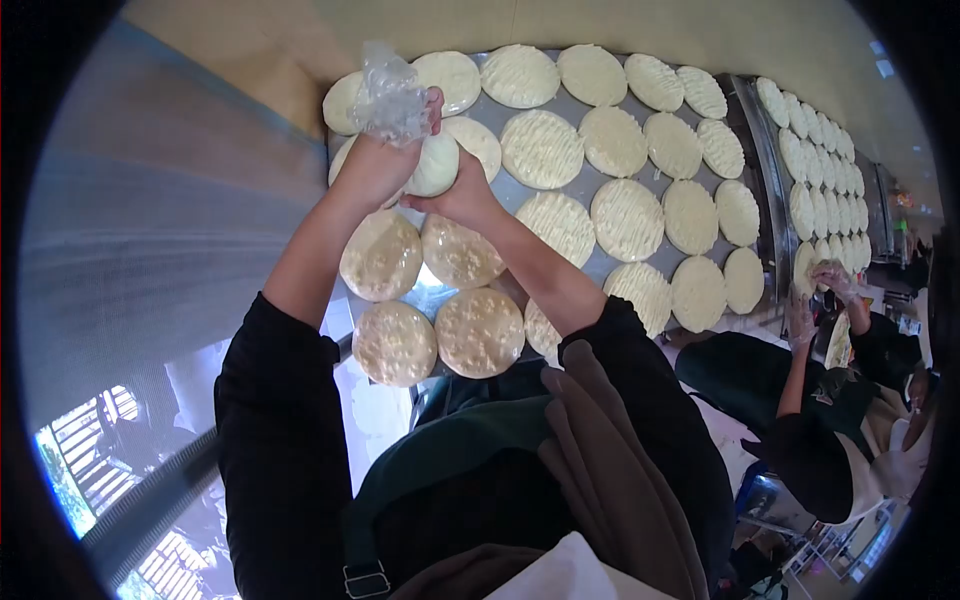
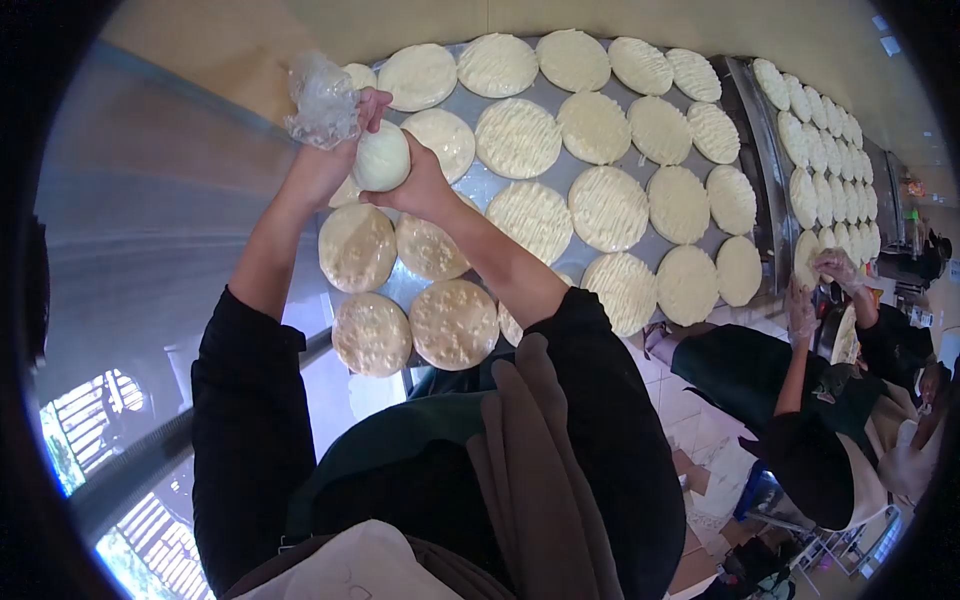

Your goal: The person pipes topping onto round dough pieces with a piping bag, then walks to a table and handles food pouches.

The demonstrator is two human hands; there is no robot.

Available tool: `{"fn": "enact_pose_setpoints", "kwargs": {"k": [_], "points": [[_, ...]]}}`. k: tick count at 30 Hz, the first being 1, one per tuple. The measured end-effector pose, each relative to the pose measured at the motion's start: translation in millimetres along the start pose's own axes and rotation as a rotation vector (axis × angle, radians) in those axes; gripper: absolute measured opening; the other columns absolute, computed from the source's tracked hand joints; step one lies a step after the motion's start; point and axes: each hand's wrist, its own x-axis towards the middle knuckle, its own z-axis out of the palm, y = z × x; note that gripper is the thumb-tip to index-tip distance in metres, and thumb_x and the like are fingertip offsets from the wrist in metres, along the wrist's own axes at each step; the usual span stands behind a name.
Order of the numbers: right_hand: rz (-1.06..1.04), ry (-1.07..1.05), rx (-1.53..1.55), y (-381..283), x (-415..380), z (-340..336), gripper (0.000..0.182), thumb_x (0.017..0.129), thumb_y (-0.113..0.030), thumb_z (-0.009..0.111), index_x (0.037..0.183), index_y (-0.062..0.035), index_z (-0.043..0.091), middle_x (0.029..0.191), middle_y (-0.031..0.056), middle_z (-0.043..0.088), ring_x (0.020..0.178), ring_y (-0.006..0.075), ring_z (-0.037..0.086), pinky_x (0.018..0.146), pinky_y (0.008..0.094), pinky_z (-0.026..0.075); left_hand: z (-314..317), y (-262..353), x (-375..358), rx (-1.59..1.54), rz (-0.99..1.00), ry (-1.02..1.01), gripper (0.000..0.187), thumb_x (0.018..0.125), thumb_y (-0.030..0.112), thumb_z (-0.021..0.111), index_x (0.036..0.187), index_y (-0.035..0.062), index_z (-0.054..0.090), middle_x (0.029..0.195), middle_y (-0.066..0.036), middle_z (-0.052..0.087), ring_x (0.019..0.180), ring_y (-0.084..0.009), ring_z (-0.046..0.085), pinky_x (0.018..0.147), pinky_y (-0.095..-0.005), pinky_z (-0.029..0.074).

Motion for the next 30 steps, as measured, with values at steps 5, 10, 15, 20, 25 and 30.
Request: {"fn": "enact_pose_setpoints", "kwargs": {"k": [5, 10, 15, 20, 25, 30], "points": [[-0.005, 0.022, -0.047, -11, 84, -23, 0.068, 0.050, -0.011, 0.082, 0.109, -0.0015, 0.049, 0.100, 0.0084, 0.058, 0.091, 0.0168, 0.057, 0.079, 0.0303, 0.047, -14, 5, 67, 0.101, 0.092, 0.109, 0.036, 0.092, 0.031, 0.042, 0.106, 0.0010, 0.054, 0.094, -0.005, 0.055, 0.090, -0.0129, 0.050, 0.082, -0.0265, 0.040], [-0.094, 0.078, -0.009, 12, 188, -53, 0.052, 0.055, -0.002, 0.079, 0.101, 0.0009, 0.055, 0.099, 0.0083, 0.060, 0.090, 0.0168, 0.058, 0.075, 0.0302, 0.049, -43, -28, 164, 0.194, 0.233, 0.102, 0.034, 0.086, 0.031, 0.048, 0.109, 0.0052, 0.050, 0.107, -0.015, 0.054, 0.095, -0.0241, 0.051, 0.082, -0.0334, 0.041], [0.005, 0.183, 0.278, 44, 240, -47, 0.056, 0.065, -0.004, 0.073, 0.115, -0.0018, 0.049, 0.110, 0.0084, 0.055, 0.097, 0.0213, 0.055, 0.081, 0.0329, 0.048, -46, -37, 203, 0.158, 0.094, 0.072, 0.029, 0.086, 0.027, 0.048, 0.103, 0.0033, 0.052, 0.098, -0.013, 0.056, 0.088, -0.0220, 0.052, 0.078, -0.0331, 0.042], [0.127, 0.251, 0.275, 62, 241, -18, 0.055, 0.063, -0.003, 0.074, 0.113, -0.0018, 0.051, 0.107, 0.0074, 0.056, 0.094, 0.0165, 0.056, 0.074, 0.0284, 0.047, -54, -60, 193, 0.252, 0.066, 0.111, 0.026, 0.087, 0.025, 0.047, 0.097, 0.0015, 0.052, 0.095, -0.011, 0.056, 0.087, -0.0198, 0.052, 0.075, -0.0334, 0.042], [-0.215, 0.296, 0.222, 121, 263, -32, 0.040, 0.067, -0.006, 0.070, 0.104, -0.0002, 0.056, 0.097, 0.0062, 0.060, 0.086, 0.0150, 0.058, 0.071, 0.0282, 0.046, -61, -112, 210, 0.394, 0.326, 0.043, 0.021, 0.088, 0.022, 0.043, 0.091, 0.0021, 0.051, 0.087, -0.013, 0.053, 0.083, -0.0260, 0.051, 0.076, -0.0360, 0.040], [-0.237, 0.342, -0.017, 118, 257, -49, 0.027, 0.073, -0.006, 0.063, 0.099, -0.0001, 0.059, 0.090, 0.0072, 0.063, 0.081, 0.0153, 0.059, 0.068, 0.0296, 0.047, -53, -144, 229, 0.584, 0.527, 0.110, 0.021, 0.090, 0.021, 0.040, 0.090, 0.0015, 0.049, 0.087, -0.014, 0.051, 0.085, -0.0260, 0.049, 0.079, -0.0366, 0.038]]}}
